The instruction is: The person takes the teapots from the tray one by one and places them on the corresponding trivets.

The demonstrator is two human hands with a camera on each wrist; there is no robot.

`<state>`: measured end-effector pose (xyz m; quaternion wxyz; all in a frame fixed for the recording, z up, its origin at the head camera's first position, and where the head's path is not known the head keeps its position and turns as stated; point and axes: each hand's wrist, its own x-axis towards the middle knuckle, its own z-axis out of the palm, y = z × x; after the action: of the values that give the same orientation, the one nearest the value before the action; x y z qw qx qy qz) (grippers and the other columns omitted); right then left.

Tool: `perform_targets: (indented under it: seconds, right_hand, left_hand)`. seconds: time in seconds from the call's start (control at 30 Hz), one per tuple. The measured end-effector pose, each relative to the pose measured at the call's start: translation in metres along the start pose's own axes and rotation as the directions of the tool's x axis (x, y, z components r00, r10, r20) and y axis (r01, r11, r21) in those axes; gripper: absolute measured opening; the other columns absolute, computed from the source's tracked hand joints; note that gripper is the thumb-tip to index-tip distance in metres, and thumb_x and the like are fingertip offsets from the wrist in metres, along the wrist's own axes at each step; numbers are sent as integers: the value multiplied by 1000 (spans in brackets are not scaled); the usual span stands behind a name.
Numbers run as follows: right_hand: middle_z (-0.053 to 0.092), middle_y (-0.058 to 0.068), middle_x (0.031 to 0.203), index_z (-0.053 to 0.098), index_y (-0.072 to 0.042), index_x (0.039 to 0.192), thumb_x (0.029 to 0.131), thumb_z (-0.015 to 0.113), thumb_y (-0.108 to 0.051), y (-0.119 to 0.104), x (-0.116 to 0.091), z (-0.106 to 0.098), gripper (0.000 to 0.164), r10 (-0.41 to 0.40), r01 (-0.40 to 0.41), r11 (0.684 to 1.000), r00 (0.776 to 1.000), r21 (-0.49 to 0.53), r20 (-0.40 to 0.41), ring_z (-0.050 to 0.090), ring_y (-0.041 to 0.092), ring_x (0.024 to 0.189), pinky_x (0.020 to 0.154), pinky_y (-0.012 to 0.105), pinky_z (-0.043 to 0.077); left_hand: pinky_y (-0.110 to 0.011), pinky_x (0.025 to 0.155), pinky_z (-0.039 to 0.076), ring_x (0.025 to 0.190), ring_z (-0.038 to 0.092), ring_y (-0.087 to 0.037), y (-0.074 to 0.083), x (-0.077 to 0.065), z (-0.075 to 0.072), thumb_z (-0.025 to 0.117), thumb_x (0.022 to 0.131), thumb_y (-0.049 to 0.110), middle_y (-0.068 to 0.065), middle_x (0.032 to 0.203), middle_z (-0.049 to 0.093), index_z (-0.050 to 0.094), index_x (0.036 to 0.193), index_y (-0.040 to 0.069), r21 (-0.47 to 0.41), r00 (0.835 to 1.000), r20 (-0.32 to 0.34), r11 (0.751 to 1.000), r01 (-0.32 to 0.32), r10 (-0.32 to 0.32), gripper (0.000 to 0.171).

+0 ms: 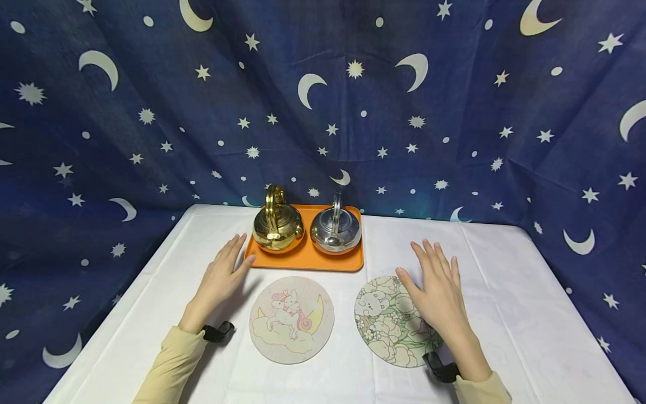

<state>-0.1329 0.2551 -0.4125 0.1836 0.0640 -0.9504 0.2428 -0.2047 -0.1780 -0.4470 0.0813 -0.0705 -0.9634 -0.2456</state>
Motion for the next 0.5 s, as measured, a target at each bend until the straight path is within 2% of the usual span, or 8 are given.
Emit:
perform_targets:
  seconds: [0.23,0.37,0.5]
  right_hand:
    - [32,23,154,35,-12,148,97,53,-37,-6,3,-4,61,-32,33,999,999,28,-23,18,38,148,123,51,-1]
    - [33,22,154,36,-12,147,96,55,-37,-13,5,-6,60,-39,40,998,999,40,-21,20,39,147,123,49,3]
    - [34,22,153,37,-12,147,96,55,-37,-19,6,-7,61,-55,56,998,998,40,-21,23,40,146,123,49,4]
  left_hand:
    - [-64,112,25,145,26,-39,-8,1,3,39,98,55,-14,160,24,24,153,18,-141,999,29,990,29,-25,68]
    - [-57,117,21,145,25,-39,-12,2,5,39,100,50,-16,159,24,25,153,16,-216,999,39,976,33,-25,64]
    - [-55,119,18,146,24,-39,-15,5,7,40,101,46,-18,158,25,27,152,13,-287,998,52,957,50,-36,62]
